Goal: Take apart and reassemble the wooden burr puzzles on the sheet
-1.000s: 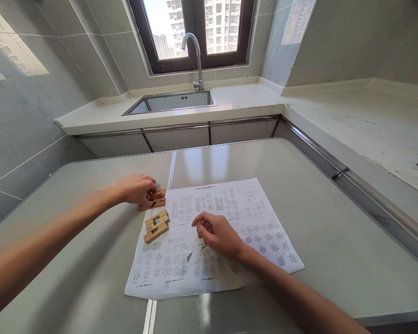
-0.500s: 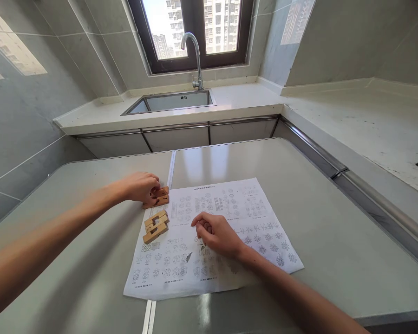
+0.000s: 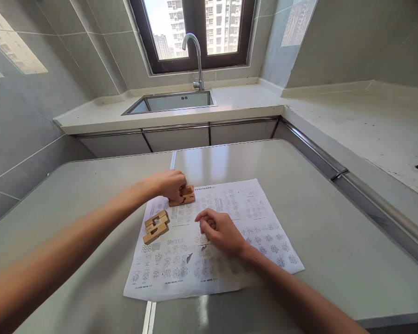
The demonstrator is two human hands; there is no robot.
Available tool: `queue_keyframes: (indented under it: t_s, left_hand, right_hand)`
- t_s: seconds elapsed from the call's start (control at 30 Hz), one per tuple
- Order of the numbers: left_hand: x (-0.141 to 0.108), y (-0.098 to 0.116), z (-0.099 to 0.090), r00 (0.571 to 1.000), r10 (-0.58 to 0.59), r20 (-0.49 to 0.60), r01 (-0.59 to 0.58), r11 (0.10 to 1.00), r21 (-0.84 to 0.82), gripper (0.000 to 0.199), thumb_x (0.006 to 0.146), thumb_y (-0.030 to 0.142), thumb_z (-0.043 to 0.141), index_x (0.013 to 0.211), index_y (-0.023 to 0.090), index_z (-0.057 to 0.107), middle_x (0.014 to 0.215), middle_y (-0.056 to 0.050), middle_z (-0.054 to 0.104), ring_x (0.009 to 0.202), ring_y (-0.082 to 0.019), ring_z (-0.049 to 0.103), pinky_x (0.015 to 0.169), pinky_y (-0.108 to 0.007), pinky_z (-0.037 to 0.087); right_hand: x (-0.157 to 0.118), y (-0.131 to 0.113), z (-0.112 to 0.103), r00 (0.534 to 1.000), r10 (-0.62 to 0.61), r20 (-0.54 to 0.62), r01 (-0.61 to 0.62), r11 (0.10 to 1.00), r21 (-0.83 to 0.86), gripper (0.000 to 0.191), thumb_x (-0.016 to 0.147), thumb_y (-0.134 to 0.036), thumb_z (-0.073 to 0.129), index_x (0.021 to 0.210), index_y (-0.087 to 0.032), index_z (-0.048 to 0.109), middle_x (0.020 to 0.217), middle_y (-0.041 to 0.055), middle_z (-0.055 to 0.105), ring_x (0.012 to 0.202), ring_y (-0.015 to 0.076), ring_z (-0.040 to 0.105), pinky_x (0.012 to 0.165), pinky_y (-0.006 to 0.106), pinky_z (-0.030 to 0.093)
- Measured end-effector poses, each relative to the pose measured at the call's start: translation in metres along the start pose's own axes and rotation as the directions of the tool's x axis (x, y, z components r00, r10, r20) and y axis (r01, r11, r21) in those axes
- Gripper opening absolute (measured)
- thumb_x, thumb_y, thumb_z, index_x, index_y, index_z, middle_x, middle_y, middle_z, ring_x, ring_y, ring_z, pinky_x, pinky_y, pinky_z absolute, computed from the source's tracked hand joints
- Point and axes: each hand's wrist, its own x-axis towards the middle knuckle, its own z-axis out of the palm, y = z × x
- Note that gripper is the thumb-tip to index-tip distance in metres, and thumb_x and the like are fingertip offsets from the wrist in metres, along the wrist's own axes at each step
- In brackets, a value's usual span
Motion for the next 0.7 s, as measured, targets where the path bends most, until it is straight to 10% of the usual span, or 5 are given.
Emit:
queue_keyframes:
  t_s: [0.4,0.7]
  left_hand:
    - [0.017,0.109,-0.001,0.995,-0.02,0.099,0.019,1.0,0.011,0.013,0.064,0.03,0.077,0.073,0.02,0.075,0.076,-0.013,0.075,0.074,-0.03,0.073,0.063,-0.037,0.051]
    - [-0.021,0.121,0.027,0.984,-0.154,-0.087,0.139,0.977,-0.159,0.022,0.09,0.039,0.064,0.093,0.018,0.072,0.102,-0.02,0.072,0.098,-0.037,0.071,0.073,-0.045,0.056]
  right_hand:
    - [0.013,0.008,-0.029,0.93,-0.038,-0.365,0.041,0.999,-0.001,0.02,0.096,-0.037,0.055,0.095,-0.021,0.066,0.075,0.0026,0.071,0.063,0.0173,0.065,0.057,0.027,0.049]
    - [0.012,0.01,-0.028,0.928,-0.032,-0.371,0.021,0.999,-0.032,0.018,0.097,-0.035,0.056,0.096,-0.02,0.067,0.075,0.0026,0.07,0.066,0.0185,0.066,0.061,0.028,0.053]
